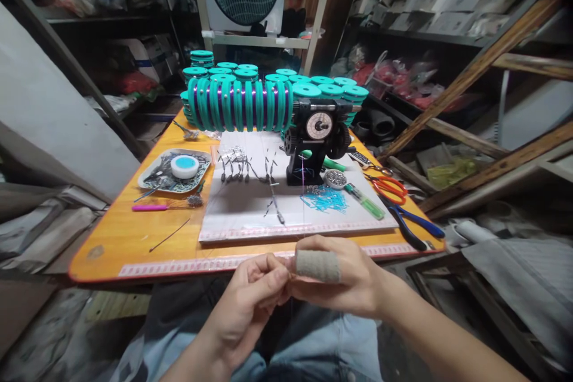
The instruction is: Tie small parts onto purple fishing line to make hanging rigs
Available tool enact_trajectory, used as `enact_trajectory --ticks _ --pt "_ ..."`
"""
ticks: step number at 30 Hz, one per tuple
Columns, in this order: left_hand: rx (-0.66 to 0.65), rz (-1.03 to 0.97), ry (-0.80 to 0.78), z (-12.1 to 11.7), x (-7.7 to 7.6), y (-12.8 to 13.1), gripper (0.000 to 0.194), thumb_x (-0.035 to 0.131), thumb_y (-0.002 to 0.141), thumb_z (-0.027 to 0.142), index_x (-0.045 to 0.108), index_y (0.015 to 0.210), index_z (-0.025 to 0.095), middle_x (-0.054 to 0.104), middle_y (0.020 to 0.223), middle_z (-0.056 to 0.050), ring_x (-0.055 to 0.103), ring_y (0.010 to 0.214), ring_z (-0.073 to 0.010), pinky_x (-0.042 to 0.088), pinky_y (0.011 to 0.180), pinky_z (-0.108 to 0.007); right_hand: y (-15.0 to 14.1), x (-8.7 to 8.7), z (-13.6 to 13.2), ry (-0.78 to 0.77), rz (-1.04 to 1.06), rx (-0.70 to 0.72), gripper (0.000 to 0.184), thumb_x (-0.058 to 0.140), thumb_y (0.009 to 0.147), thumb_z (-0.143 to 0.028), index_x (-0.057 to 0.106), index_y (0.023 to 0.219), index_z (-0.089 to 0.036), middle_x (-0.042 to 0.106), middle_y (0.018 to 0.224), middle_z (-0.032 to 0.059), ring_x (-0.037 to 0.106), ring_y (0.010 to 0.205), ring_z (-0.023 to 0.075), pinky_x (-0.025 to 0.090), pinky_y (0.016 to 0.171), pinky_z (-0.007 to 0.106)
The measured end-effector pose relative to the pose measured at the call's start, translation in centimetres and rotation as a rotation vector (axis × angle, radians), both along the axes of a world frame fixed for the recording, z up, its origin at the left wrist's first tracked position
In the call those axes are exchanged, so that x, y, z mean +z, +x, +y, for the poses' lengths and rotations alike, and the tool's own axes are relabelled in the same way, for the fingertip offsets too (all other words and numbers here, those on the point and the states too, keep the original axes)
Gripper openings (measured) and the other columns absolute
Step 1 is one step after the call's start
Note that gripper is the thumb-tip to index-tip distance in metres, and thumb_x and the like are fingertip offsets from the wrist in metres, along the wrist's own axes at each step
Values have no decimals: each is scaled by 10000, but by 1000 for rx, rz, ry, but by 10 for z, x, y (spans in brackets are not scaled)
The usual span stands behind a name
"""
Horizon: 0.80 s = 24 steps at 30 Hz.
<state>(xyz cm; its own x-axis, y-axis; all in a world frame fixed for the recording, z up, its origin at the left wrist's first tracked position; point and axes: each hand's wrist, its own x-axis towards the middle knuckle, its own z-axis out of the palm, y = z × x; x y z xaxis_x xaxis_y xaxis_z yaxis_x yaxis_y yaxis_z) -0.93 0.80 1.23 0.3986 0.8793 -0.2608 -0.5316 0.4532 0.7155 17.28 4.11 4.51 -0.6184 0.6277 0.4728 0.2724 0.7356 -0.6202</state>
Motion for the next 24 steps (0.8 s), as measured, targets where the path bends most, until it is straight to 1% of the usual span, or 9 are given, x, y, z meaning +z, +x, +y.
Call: enact_trajectory --ticks 2,4,8,11,13,17,19,21,24 --pt "1 42 64 0 0 1 365 783 762 404 565 637 140 424 552 46 369 536 -67 362 550 -183 -2 -1 -2 -48 47 12 50 692 877 -246 659 900 -217 635 690 -17 629 616 143 554 571 243" --pt "93 247 290 -1 -2 0 300 720 832 363 587 669 149 561 704 -23 517 649 -112 439 613 -213 -6 -2 -1 -34 90 -1 57 638 921 -247 688 914 -219 652 797 20 642 672 149 560 581 251" --pt "536 931 1121 -5 -8 -1 132 607 865 43 651 843 165 629 910 -71 635 822 -156 512 730 -238 -16 0 8 56 146 -130 136 602 944 -184 731 909 -203 624 903 64 638 788 161 548 665 276" --pt "551 1067 1501 -6 -10 -1 247 569 830 -56 643 952 146 679 930 -97 660 828 -178 531 770 -272 -18 -2 14 102 98 -176 126 615 928 -135 722 883 -182 617 843 50 624 744 142 519 659 255" --pt "420 952 1318 -5 -8 -1 205 561 850 -28 631 899 158 692 922 -94 664 845 -184 525 759 -276 -14 -4 13 149 83 -162 121 582 934 -115 691 925 -166 627 852 61 620 733 142 515 644 249" --pt "149 367 424 -2 -2 -5 222 688 859 244 590 680 157 615 784 -38 561 675 -115 437 584 -205 -2 -4 8 231 19 88 128 533 922 -104 625 974 -175 651 876 58 623 751 152 527 658 257" --pt "43 98 135 -1 0 -5 304 772 785 332 588 643 136 542 680 -4 446 576 -71 362 533 -179 0 -1 5 180 -34 142 71 580 913 -138 629 928 -187 637 798 16 616 698 134 521 635 234" --pt "-8 -22 8 -1 0 -4 330 817 734 346 596 638 120 471 600 26 375 540 -52 327 532 -171 0 1 2 129 -37 83 23 640 905 -195 645 921 -179 633 751 4 614 656 129 525 616 231" --pt "-24 -51 -3 0 -1 -2 343 829 718 362 602 641 116 439 581 34 356 542 -53 328 548 -174 -2 2 0 114 -1 42 94 669 906 -269 676 894 -176 666 790 36 623 643 142 528 593 255"
